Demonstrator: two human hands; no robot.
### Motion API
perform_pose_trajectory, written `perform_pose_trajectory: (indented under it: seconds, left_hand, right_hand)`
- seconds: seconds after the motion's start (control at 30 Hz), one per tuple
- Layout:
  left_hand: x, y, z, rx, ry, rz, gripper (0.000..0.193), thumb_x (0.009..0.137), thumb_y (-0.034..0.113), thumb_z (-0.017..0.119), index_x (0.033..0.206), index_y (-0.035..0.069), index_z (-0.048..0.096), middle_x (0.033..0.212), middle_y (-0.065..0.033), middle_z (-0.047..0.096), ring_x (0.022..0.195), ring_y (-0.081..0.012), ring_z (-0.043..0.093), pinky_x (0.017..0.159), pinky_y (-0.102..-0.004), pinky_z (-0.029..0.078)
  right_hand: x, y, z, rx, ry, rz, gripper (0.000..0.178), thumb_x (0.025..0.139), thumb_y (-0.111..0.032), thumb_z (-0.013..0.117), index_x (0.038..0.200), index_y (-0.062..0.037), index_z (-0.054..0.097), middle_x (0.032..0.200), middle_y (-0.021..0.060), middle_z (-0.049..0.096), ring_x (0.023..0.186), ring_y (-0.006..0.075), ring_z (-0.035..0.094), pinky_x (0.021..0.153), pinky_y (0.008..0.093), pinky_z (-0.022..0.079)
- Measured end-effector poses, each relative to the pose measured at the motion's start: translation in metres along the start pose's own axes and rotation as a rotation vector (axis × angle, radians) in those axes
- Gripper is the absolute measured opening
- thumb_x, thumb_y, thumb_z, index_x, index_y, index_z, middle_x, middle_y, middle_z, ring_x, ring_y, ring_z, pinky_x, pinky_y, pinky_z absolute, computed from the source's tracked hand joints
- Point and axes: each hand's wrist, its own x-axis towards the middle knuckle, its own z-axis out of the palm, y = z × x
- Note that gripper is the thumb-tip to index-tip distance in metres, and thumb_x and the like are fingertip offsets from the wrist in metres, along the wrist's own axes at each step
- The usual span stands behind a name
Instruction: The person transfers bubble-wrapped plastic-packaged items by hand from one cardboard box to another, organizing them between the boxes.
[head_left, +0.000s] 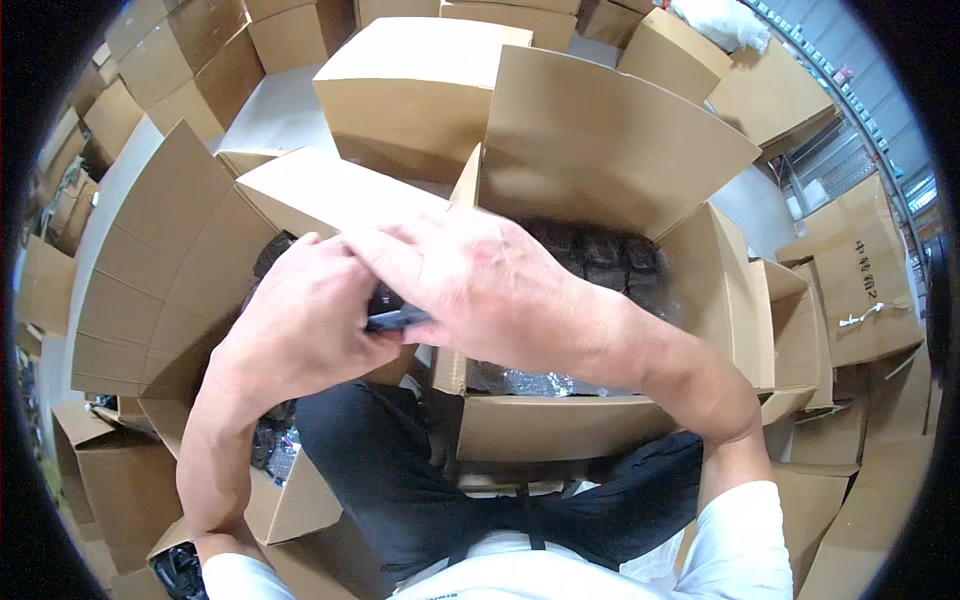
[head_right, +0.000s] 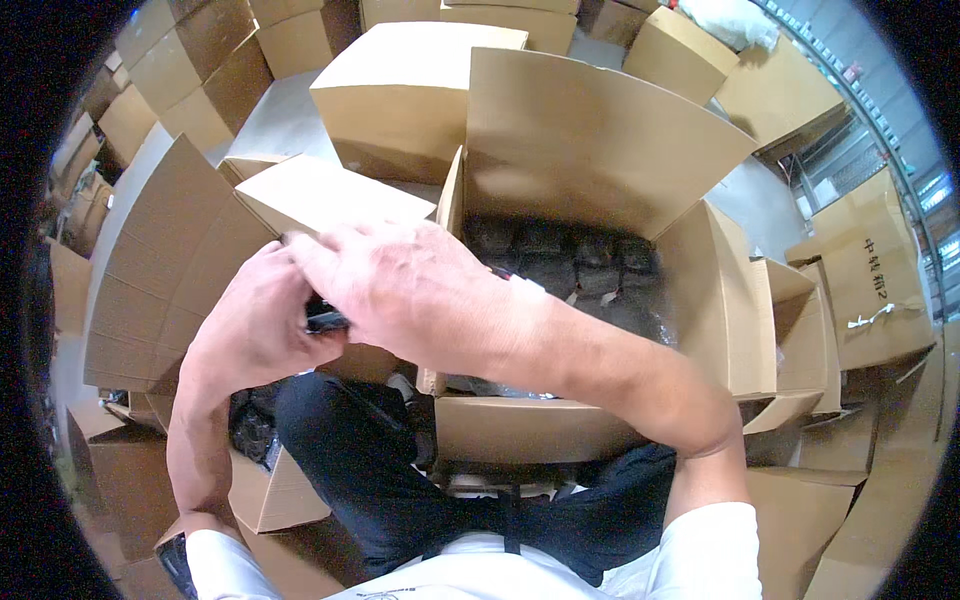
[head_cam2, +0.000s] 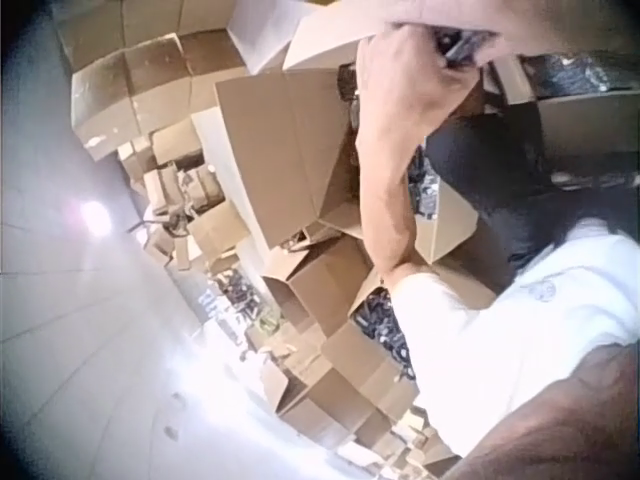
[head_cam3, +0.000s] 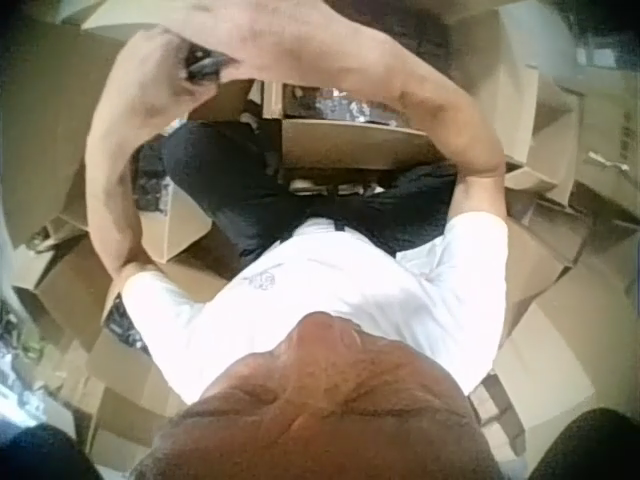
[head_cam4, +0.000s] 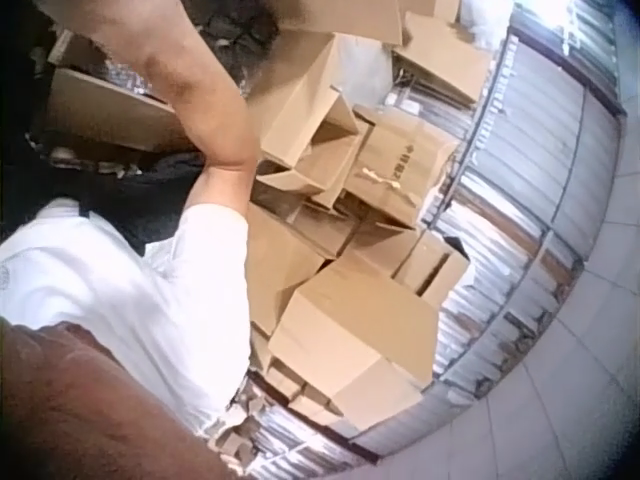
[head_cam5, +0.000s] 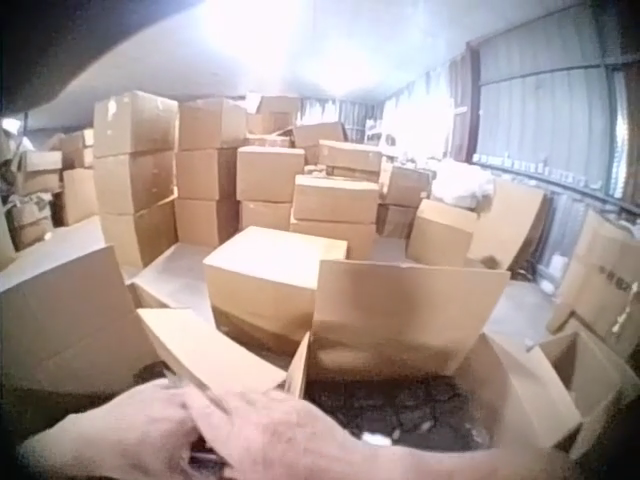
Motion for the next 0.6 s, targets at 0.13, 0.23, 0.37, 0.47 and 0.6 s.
perform_pose_trajectory:
  seconds: [0.13, 0.23, 0.37, 0.47, 0.6]
  left_hand:
    - [0.013, -0.013, 0.020, -0.091, -0.028, 0.080, 0.057, 0.070, 0.007, 0.075, 0.125, -0.001, 0.059, 0.122, -0.0251, 0.060, 0.115, -0.0378, 0.058, 0.100, -0.0422, 0.047]
    - [0.010, -0.056, 0.029, -0.348, 0.213, 0.017, 0.061, 0.079, 0.008, 0.076, 0.135, 0.001, 0.053, 0.145, -0.0186, 0.048, 0.131, -0.0299, 0.049, 0.106, -0.0393, 0.044]
    - [-0.009, -0.194, 0.079, -0.592, 0.454, -0.502, 0.040, 0.095, 0.019, 0.065, 0.126, -0.006, 0.060, 0.113, -0.0110, 0.067, 0.099, -0.0157, 0.063, 0.088, -0.0300, 0.051]
    - [-0.067, -0.331, 0.143, -0.703, 0.721, -0.987, 0.036, 0.094, 0.027, 0.067, 0.118, 0.000, 0.064, 0.095, -0.0040, 0.067, 0.081, -0.0103, 0.060, 0.066, -0.0277, 0.049]
    - [-0.176, -0.441, 0.197, -0.258, 1.014, -1.107, 0.043, 0.087, 0.030, 0.067, 0.119, 0.002, 0.061, 0.089, -0.0081, 0.063, 0.060, -0.0174, 0.054, 0.051, -0.0338, 0.044]
  right_hand:
    - [-0.033, 0.018, -0.012, 0.071, -0.302, 0.308, 0.053, 0.072, -0.018, 0.081, 0.117, -0.0008, 0.059, 0.098, 0.0154, 0.064, 0.091, 0.0301, 0.067, 0.077, 0.0390, 0.055]
    - [-0.098, 0.060, -0.016, 0.224, -0.364, 0.742, 0.051, 0.075, -0.020, 0.079, 0.117, 0.0021, 0.060, 0.100, 0.0145, 0.068, 0.090, 0.0226, 0.067, 0.079, 0.0339, 0.054]
    - [-0.229, 0.131, 0.015, 0.791, 0.153, 1.750, 0.042, 0.088, -0.027, 0.073, 0.115, 0.0033, 0.062, 0.107, 0.0118, 0.070, 0.095, 0.0183, 0.066, 0.082, 0.0346, 0.054]
    - [-0.298, 0.152, 0.078, 1.016, 0.411, 1.752, 0.040, 0.093, -0.026, 0.068, 0.120, 0.0021, 0.059, 0.108, 0.0096, 0.069, 0.093, 0.0177, 0.065, 0.081, 0.0352, 0.053]
    - [-0.317, 0.121, 0.142, 0.840, -0.112, 1.937, 0.040, 0.093, -0.027, 0.069, 0.127, -0.0087, 0.057, 0.119, 0.0040, 0.064, 0.105, 0.0175, 0.060, 0.083, 0.0329, 0.052]
